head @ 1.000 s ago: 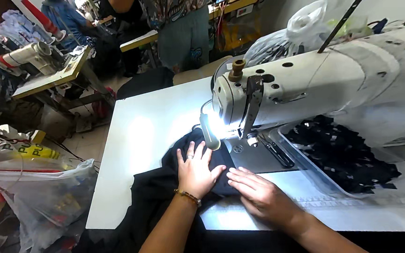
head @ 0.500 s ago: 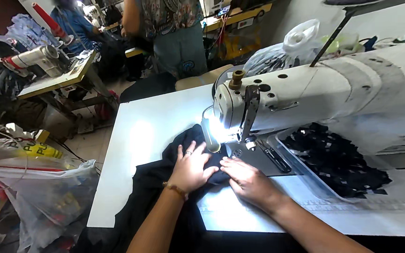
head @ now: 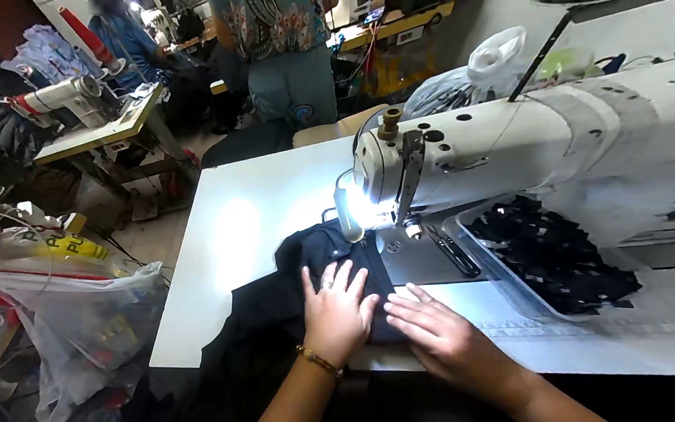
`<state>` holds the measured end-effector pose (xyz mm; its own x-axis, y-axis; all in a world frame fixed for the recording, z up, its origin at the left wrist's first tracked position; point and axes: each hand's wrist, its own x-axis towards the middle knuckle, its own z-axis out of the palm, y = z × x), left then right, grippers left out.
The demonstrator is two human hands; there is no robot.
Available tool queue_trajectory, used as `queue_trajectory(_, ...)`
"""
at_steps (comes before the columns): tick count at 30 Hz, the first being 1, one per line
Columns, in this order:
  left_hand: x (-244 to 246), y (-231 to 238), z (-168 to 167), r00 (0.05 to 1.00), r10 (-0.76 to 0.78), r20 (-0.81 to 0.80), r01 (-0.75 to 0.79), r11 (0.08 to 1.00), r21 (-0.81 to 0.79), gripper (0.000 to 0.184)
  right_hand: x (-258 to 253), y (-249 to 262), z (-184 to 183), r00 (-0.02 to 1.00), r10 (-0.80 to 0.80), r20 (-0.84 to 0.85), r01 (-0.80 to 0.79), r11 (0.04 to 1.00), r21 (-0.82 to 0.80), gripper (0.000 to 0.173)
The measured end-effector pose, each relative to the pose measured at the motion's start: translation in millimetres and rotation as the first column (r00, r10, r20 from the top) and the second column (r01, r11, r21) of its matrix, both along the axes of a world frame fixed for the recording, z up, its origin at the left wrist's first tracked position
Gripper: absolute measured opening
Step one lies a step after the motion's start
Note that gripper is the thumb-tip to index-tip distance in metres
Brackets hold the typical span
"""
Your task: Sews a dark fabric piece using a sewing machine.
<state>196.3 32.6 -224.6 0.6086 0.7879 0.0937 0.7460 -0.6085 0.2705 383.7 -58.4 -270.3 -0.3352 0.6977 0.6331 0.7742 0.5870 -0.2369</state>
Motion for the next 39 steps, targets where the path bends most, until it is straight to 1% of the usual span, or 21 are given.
queue_trajectory(1, 2.1, -3.7, -6.1, 0.997, 0.046, -0.067, -0.046, 0.999, 0.013, 0.051, 1.2, -4.5, -5.3, 1.000, -0.007, 0.004, 0.007, 1.000, -0.014, 0.030)
queue_trajectory(4, 5.6, -10.0, -9.7, 0.988, 0.106, -0.114, -0.103, 0.994, 0.035, 0.052, 1.0, -6.8, -9.1, 1.000, -0.014, -0.026, 0.013, 0.999, -0.038, 0.030)
queue_trajectory(8, 6.8, -2.8, -9.2, 0.989, 0.090, -0.115, -0.086, 0.996, 0.035, 0.053, 1.4, -0.4, -6.6, 0.998, -0.037, -0.057, 0.034, 0.998, -0.056, 0.031)
queue_trajectory(11, 9.5, 6.7, -3.8, 0.986, 0.078, -0.144, -0.080, 0.997, -0.010, 0.052, 0.9, 8.4, -5.3, 0.996, -0.065, -0.053, 0.061, 0.995, -0.076, 0.032)
queue_trajectory(14, 11.2, 13.7, -2.2, 0.991, 0.076, -0.114, -0.079, 0.997, -0.025, 0.049, -0.9, 17.9, -6.2, 0.996, -0.076, -0.054, 0.073, 0.995, -0.064, 0.033)
queue_trajectory(19, 9.0, 9.1, -5.6, 0.998, 0.020, -0.057, -0.017, 0.999, 0.042, 0.048, -1.3, 15.7, -7.2, 0.994, -0.091, -0.052, 0.092, 0.995, 0.022, 0.029)
queue_trajectory(21, 8.1, 7.7, -5.3, 0.998, 0.017, -0.056, -0.015, 0.999, 0.037, 0.048, 0.9, 14.3, -7.7, 0.996, -0.077, -0.037, 0.079, 0.996, 0.036, 0.029)
queue_trajectory(24, 7.4, 8.6, -3.7, 0.998, 0.018, -0.065, -0.017, 1.000, 0.022, 0.048, 5.3, 16.2, -5.7, 0.999, -0.032, 0.007, 0.031, 0.999, 0.012, 0.029)
queue_trajectory(30, 8.5, 15.0, -2.6, 0.998, 0.017, -0.053, -0.017, 1.000, 0.000, 0.047, 9.5, 24.6, -1.5, 1.000, 0.004, 0.010, -0.004, 1.000, -0.028, 0.029)
queue_trajectory(34, 10.1, 22.5, 0.2, 0.997, 0.008, -0.074, -0.009, 1.000, -0.023, 0.047, 8.4, 30.4, -1.7, 1.000, -0.006, -0.015, 0.006, 1.000, -0.016, 0.029)
queue_trajectory(39, 12.7, 27.3, 1.8, 0.996, 0.012, -0.089, -0.016, 0.999, -0.049, 0.046, 6.9, 32.9, -0.1, 0.998, -0.054, -0.041, 0.052, 0.997, -0.048, 0.029)
